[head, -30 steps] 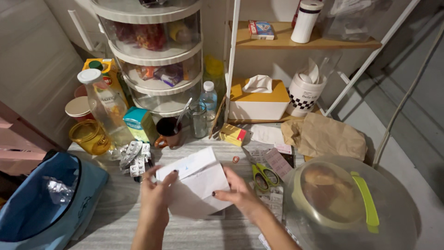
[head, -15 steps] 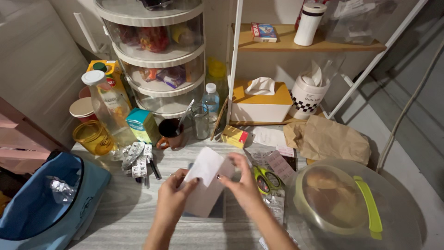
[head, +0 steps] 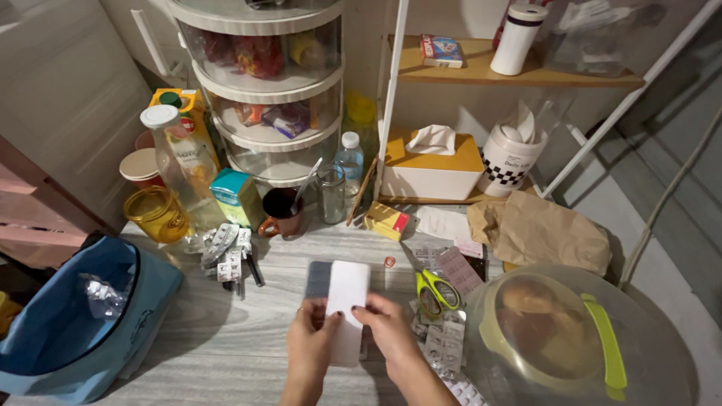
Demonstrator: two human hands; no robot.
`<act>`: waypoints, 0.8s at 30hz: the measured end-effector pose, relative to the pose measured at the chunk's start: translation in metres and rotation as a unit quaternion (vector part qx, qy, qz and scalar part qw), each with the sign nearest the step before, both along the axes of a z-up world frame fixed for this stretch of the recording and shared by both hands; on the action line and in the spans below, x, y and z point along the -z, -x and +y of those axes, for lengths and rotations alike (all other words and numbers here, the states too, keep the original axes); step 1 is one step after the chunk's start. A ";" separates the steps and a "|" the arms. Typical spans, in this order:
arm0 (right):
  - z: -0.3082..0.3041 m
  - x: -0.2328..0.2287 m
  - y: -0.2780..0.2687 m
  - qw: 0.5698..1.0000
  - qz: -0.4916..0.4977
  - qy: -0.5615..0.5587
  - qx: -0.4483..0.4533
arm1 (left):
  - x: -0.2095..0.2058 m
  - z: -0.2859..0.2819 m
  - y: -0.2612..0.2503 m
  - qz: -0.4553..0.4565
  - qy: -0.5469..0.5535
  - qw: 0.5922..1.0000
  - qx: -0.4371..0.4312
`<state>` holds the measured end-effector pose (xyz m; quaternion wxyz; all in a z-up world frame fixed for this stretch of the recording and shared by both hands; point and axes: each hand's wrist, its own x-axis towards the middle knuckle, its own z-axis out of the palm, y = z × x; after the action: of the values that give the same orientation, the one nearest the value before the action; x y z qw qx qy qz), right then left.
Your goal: The person arranges blister packs of pills into a weekly pill organizer, then places the organizer and remaining blister packs into a blue insulated bag. The person also handles a handwritten note and a clear plastic lid during the process.
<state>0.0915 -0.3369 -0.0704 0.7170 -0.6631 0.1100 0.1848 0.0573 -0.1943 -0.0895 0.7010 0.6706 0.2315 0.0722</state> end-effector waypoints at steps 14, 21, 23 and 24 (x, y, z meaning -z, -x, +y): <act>0.024 0.077 -0.036 0.900 -0.198 0.376 0.097 | 0.042 0.006 -0.022 0.130 -0.391 0.907 -0.082; 0.030 0.096 -0.030 0.970 -0.066 0.219 0.076 | 0.030 0.020 -0.005 0.127 -0.401 0.902 -0.094; 0.038 0.090 -0.029 0.918 -0.153 0.348 0.111 | 0.001 0.042 0.003 0.060 -0.477 0.860 -0.170; 0.043 0.085 -0.025 0.882 -0.195 0.409 0.126 | -0.013 0.057 0.009 0.022 -0.504 0.841 -0.196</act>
<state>0.1165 -0.2940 -0.1551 0.4059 -0.9008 0.1160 -0.1018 0.0487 -0.1373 -0.0765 0.2324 0.8733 0.3056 0.2999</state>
